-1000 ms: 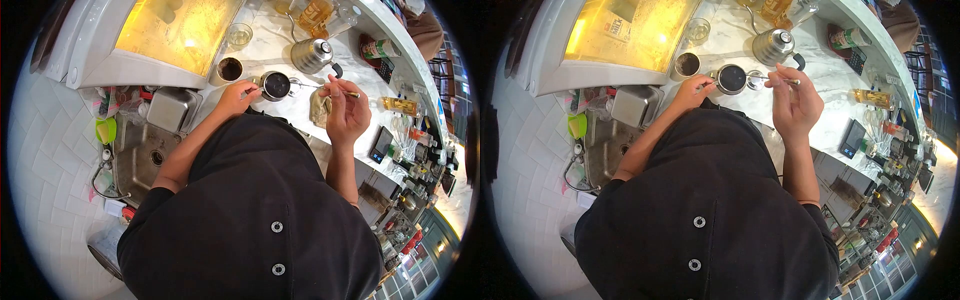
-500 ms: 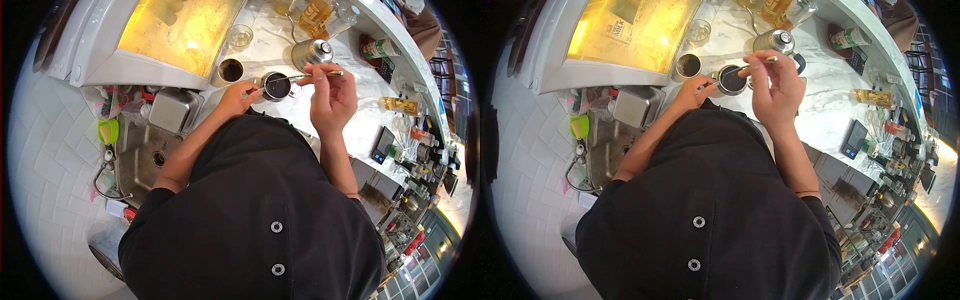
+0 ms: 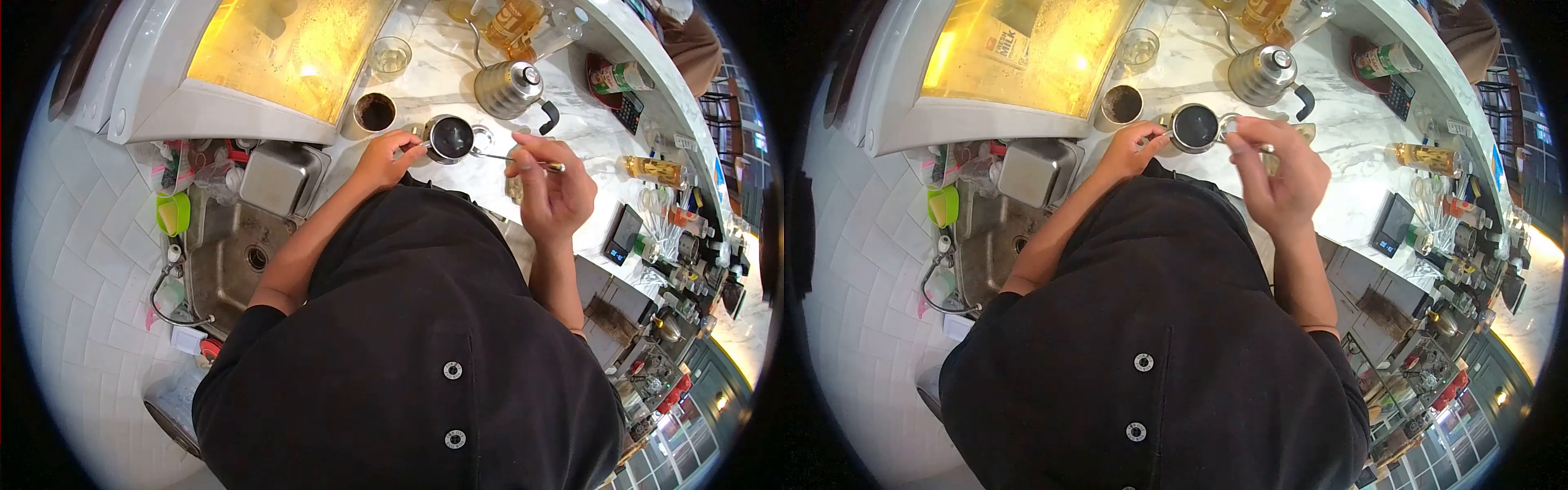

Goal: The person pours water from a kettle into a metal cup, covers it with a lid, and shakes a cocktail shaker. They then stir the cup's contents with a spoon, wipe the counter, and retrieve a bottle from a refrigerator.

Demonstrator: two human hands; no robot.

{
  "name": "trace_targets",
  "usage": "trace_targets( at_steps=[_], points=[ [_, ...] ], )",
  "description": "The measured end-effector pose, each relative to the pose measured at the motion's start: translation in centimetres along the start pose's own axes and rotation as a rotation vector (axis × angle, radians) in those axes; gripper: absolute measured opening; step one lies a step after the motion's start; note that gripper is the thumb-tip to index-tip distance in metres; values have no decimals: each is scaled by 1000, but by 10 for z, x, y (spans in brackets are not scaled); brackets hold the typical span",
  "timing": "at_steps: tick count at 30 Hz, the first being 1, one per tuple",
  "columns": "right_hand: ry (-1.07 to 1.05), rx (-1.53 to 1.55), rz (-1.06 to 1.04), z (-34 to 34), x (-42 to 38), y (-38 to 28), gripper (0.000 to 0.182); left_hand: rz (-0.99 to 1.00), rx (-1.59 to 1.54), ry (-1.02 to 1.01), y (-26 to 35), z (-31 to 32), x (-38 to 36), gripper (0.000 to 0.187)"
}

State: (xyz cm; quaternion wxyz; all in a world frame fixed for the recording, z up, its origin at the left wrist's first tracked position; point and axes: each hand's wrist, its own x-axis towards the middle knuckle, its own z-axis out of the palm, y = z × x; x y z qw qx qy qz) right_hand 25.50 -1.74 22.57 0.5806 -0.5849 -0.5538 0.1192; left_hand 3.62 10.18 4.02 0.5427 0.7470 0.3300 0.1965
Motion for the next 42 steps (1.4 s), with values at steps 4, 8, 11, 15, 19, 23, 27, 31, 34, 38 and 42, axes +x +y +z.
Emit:
trace_targets(
  at_steps=[4,8,11,15,19,23,27,31,34,38,42],
  points=[
    [-75,-38,11,22,12,-9,15,-5,60,-5,-1,1,0,28],
    [-22,88,109,36,20,-2,8,-31,92,4,4,0,0,27],
    [108,226,136,32,22,4,9,10,-1,58,5,3,0,26],
    [140,58,92,9,15,16,12,25,12,57,3,2,0,27],
    [111,-18,58,-3,5,10,14,16,17,22,2,0,0,27],
    [38,-88,-36,-5,2,4,16,11,16,1,-1,1,0,27],
    [-17,-44,-23,2,2,-4,18,-14,-2,15,4,1,-1,26],
    [12,167,59,20,8,-5,13,12,21,45,9,1,0,26],
    [34,149,79,23,14,3,14,0,32,48,13,-1,0,27],
    [109,142,128,18,17,6,17,17,26,57,12,-1,0,27],
    [149,76,124,2,12,12,18,26,25,59,6,2,0,28]
  ],
)
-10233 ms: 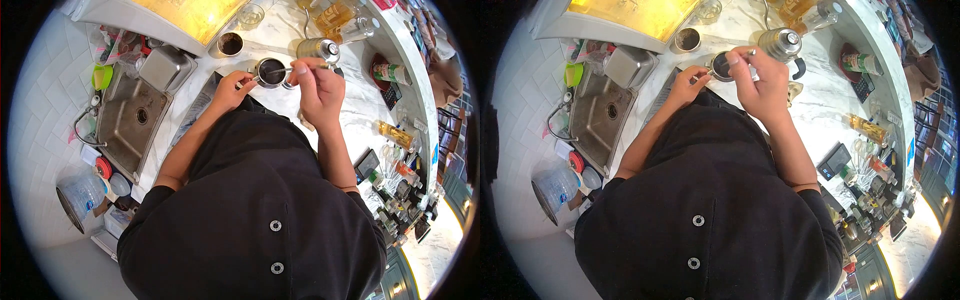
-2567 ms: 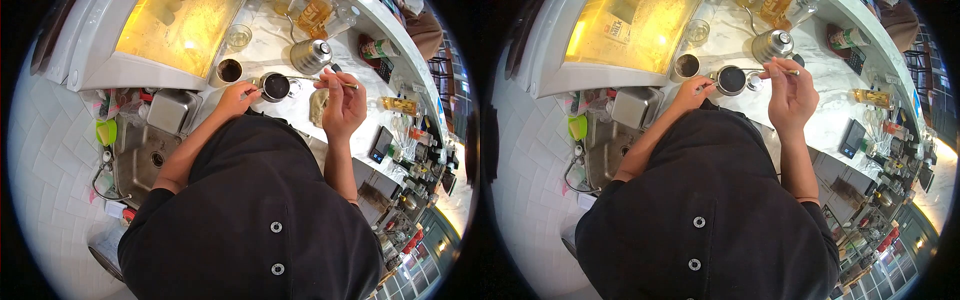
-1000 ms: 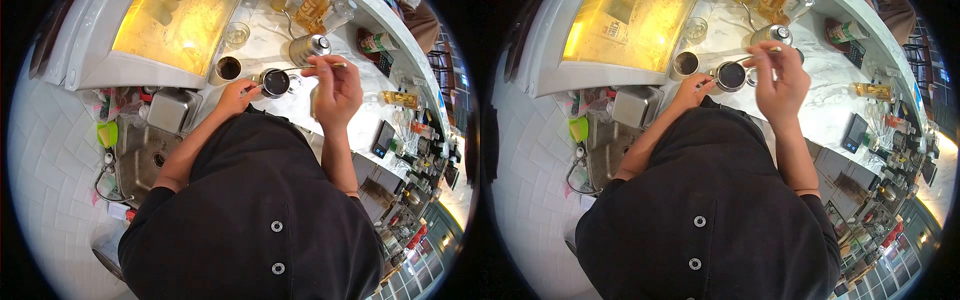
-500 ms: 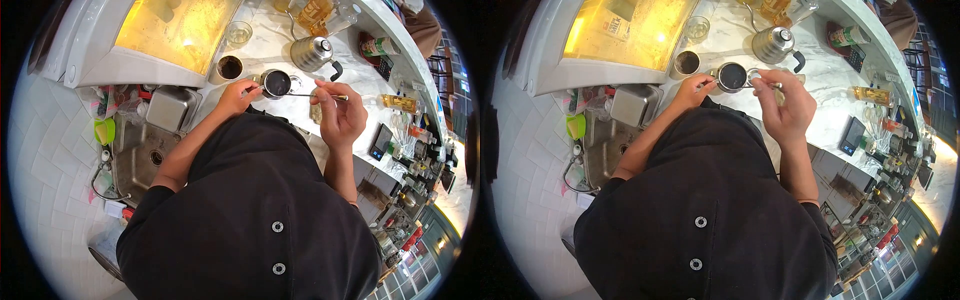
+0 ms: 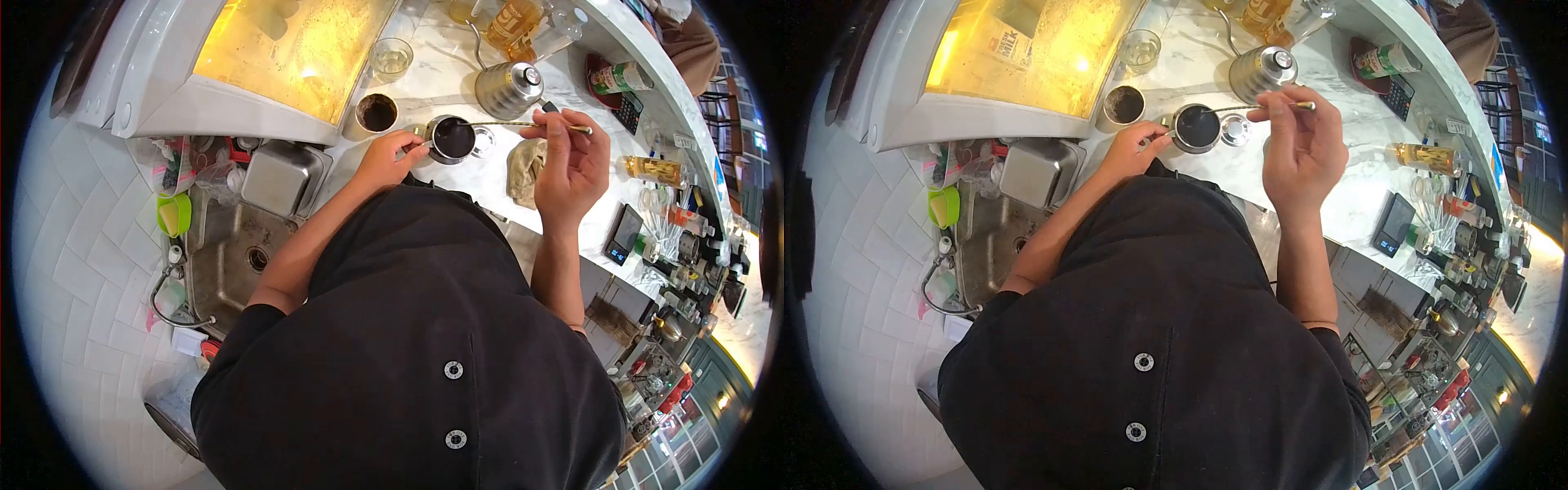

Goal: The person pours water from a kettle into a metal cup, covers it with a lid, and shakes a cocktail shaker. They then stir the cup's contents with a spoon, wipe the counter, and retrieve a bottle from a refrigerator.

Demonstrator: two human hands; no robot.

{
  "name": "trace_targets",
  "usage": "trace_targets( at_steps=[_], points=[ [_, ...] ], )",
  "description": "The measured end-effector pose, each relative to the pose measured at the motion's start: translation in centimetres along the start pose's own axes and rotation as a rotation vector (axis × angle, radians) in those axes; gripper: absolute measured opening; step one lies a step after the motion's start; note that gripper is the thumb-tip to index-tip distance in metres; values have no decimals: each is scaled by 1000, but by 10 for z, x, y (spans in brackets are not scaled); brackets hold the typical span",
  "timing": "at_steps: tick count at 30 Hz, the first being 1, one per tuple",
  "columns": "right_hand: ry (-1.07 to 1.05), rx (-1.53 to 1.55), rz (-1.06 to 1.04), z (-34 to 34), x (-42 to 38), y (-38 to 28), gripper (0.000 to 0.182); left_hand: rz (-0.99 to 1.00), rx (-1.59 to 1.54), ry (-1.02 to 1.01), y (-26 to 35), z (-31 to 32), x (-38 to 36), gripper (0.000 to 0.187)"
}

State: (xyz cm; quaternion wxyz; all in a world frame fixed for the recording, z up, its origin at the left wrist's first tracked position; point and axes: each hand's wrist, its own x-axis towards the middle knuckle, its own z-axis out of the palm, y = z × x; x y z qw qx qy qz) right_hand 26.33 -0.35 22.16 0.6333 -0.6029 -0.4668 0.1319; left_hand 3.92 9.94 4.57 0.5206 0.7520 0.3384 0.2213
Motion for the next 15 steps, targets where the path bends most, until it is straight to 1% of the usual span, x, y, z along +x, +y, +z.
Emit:
trace_targets(
  at_steps=[3,6,8,9,11,15],
  points=[
    [13,-21,-24,-12,-2,2,19,11,-8,7,1,1,-1,27],
    [-32,-18,-36,-18,-8,-2,16,11,-11,7,1,0,-1,26],
    [-97,1,-114,-16,-11,-5,16,-22,7,-57,-1,-2,-1,27],
    [-96,2,-114,-16,-11,-6,16,-22,8,-56,0,-2,-2,27],
    [-168,-66,-186,-14,-12,-9,19,-34,-6,-46,3,-2,-2,28],
    [-212,-53,-164,-5,-11,-16,20,3,17,13,1,1,-2,26]
  ],
)
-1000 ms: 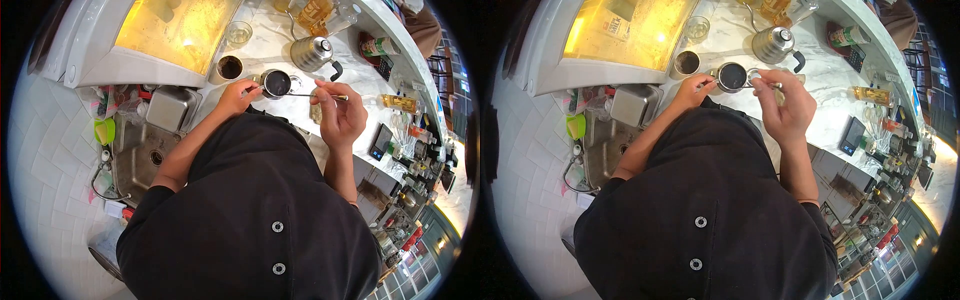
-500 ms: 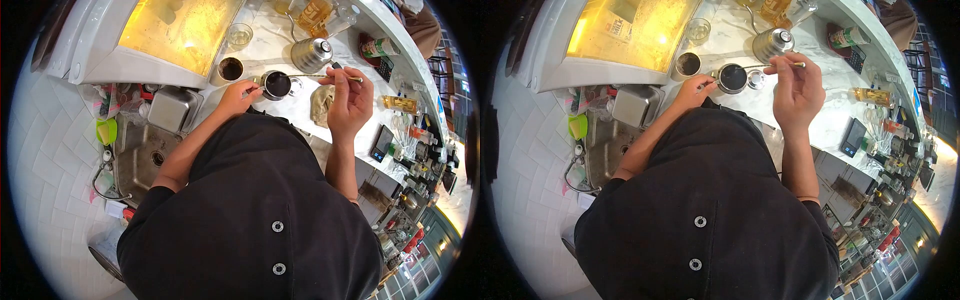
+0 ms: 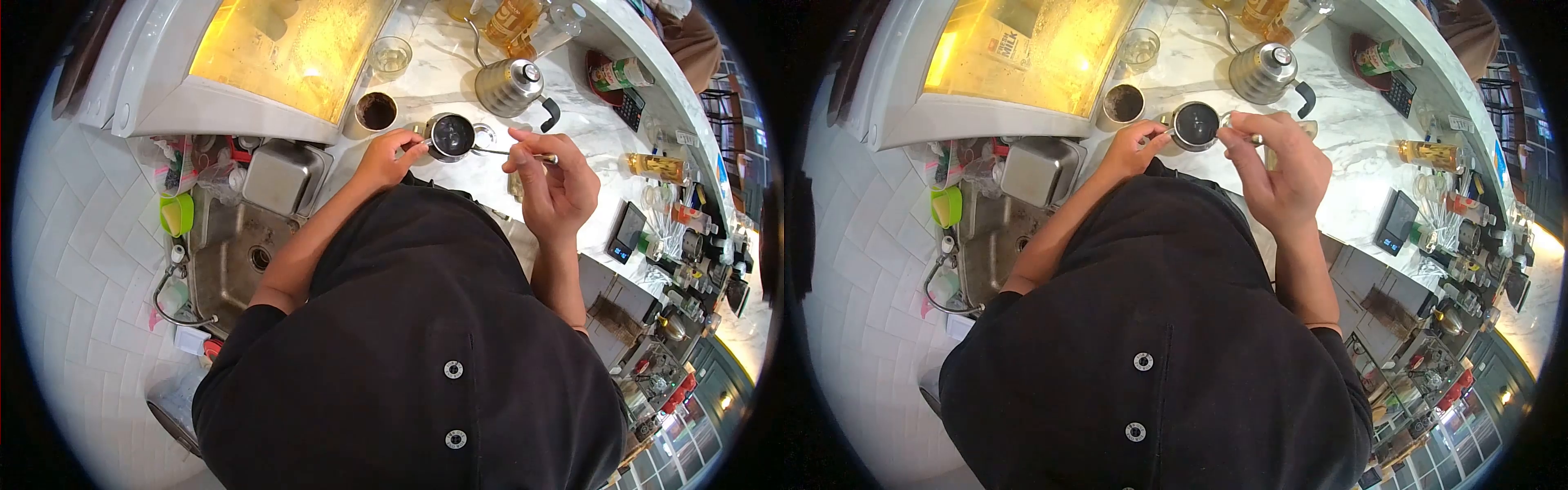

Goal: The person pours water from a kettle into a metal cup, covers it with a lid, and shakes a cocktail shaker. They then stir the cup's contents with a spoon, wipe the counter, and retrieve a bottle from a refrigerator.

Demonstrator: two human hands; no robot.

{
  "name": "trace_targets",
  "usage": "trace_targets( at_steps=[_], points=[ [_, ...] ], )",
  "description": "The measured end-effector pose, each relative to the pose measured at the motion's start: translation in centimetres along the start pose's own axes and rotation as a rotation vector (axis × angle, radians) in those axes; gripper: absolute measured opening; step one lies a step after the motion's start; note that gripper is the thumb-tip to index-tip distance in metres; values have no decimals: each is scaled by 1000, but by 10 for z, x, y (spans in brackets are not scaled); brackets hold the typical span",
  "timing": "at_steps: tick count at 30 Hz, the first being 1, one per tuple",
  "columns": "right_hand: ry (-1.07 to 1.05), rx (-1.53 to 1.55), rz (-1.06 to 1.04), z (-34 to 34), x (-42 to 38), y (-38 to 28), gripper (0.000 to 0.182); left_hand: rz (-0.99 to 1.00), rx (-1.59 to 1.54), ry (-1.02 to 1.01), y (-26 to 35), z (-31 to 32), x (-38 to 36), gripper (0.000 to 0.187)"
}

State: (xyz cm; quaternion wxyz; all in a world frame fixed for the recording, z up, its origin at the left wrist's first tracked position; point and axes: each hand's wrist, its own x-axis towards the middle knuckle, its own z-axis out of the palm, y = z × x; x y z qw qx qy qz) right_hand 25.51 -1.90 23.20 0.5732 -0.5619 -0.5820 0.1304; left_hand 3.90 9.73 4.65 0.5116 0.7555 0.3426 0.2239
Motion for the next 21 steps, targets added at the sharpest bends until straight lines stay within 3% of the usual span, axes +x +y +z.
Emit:
trace_targets(
  at_steps=[6,12,21],
  points=[
    [50,223,36,19,5,4,20,-16,1,-25,1,-1,1,26],
    [186,244,133,22,11,15,21,-12,38,-29,3,-3,2,27],
    [189,55,94,-8,4,17,20,-28,4,-27,3,-2,2,28]
  ],
)
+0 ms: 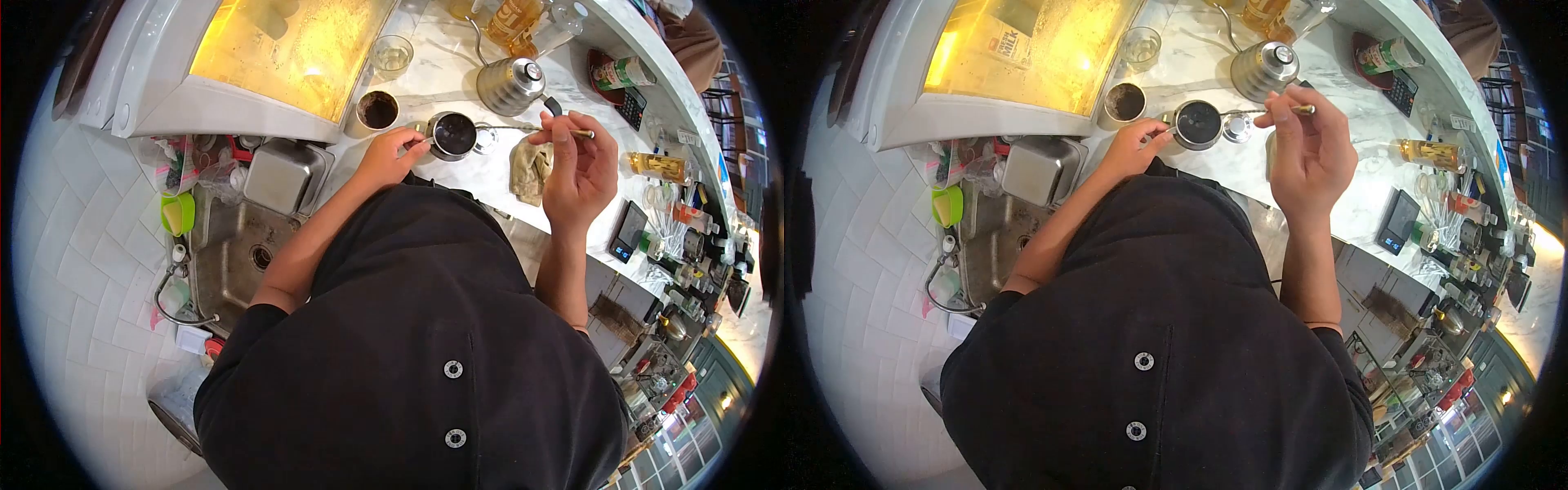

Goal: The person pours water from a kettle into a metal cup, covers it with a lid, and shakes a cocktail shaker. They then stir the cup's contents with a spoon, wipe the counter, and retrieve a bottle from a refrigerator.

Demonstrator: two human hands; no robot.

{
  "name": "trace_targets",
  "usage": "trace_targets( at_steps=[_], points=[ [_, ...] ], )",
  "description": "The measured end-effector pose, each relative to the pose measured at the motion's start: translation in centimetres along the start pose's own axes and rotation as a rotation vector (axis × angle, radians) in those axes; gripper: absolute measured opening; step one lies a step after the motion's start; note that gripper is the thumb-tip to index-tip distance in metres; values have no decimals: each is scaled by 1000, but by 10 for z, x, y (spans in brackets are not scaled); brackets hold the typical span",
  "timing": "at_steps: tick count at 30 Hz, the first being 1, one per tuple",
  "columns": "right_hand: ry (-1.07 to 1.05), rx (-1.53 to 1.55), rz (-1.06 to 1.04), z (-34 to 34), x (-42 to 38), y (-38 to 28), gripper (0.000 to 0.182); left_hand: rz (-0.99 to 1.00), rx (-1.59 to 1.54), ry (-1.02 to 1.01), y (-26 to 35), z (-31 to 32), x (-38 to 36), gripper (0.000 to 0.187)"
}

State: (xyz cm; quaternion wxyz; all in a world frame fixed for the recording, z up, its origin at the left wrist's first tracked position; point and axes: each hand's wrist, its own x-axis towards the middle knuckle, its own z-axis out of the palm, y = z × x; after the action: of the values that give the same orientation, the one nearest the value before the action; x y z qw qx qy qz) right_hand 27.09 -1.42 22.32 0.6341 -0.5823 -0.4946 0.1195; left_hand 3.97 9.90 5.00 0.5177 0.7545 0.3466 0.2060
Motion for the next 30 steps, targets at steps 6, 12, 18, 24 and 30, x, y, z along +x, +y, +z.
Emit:
trace_targets(
  at_steps=[6,12,18,24,30],
  points=[
    [-156,-46,-82,-3,-3,-9,20,19,-19,-7,-1,1,0,28],
    [-216,11,-90,11,-3,-18,22,-2,-16,0,-4,1,0,29],
    [-185,251,-43,29,-2,-15,16,12,-8,-11,-5,2,1,28],
    [-11,229,50,28,3,0,18,-17,5,25,0,2,-3,28],
    [1,112,17,7,4,-1,20,8,-3,14,-1,2,-2,29]
  ],
)
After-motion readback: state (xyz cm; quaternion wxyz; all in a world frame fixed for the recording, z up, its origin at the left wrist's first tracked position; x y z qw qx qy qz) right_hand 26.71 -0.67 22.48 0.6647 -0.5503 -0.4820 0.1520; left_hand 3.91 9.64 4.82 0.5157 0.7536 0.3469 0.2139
